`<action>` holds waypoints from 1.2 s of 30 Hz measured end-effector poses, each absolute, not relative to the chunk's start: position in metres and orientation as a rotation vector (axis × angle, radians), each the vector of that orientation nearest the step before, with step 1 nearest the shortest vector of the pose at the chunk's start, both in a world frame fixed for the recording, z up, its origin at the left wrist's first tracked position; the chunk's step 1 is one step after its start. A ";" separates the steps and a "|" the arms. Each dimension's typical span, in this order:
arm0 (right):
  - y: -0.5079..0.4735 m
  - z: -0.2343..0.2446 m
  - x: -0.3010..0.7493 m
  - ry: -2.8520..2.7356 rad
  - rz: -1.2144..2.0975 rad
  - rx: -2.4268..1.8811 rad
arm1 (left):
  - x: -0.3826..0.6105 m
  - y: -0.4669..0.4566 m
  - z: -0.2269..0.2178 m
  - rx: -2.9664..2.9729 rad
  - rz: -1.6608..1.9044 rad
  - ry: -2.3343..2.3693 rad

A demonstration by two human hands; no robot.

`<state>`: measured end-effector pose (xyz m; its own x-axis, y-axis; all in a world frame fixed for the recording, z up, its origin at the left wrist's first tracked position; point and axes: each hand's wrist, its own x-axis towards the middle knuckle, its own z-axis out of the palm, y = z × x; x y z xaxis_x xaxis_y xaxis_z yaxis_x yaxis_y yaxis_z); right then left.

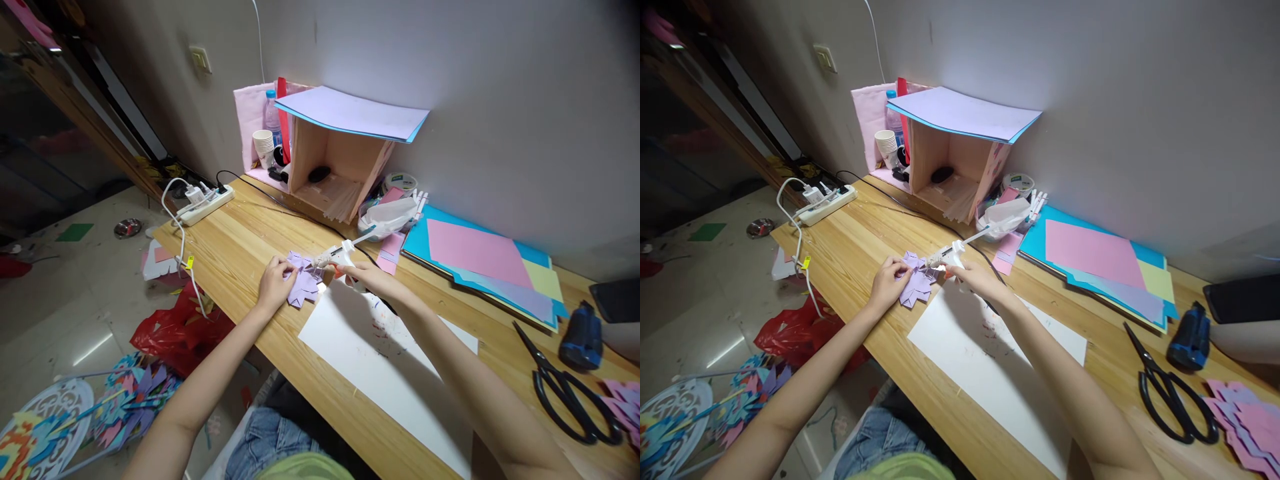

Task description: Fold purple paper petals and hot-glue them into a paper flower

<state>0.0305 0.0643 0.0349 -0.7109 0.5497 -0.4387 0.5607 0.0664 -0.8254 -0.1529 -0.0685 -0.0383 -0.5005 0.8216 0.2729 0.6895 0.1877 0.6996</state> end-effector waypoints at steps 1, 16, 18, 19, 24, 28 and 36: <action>0.066 0.034 0.031 2.267 -1.801 1.186 | -0.153 -0.068 -0.038 1.472 1.209 2.288; 0.040 0.003 0.044 1.645 -2.595 1.358 | -0.153 -0.067 -0.040 1.470 1.221 2.294; 0.035 0.001 0.044 1.562 -2.682 1.348 | -0.152 -0.067 -0.039 1.465 1.216 2.297; 0.034 0.001 0.044 1.523 -2.722 1.336 | -0.152 -0.067 -0.038 1.466 1.214 2.298; 0.033 0.009 0.043 1.337 -2.850 1.316 | -0.152 -0.067 -0.038 1.477 1.225 2.298; 0.029 0.022 0.043 1.235 -2.875 1.273 | -0.152 -0.067 -0.039 1.472 1.223 2.294; 0.022 0.027 0.049 1.403 -2.759 1.377 | -0.153 -0.067 -0.039 1.486 1.195 2.310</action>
<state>0.0485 0.0224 0.0265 -0.6445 0.5297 -0.5514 0.1334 -0.6322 -0.7632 -0.1527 -0.0675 -0.0394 -0.4999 0.8192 0.2811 0.7029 0.1941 0.6842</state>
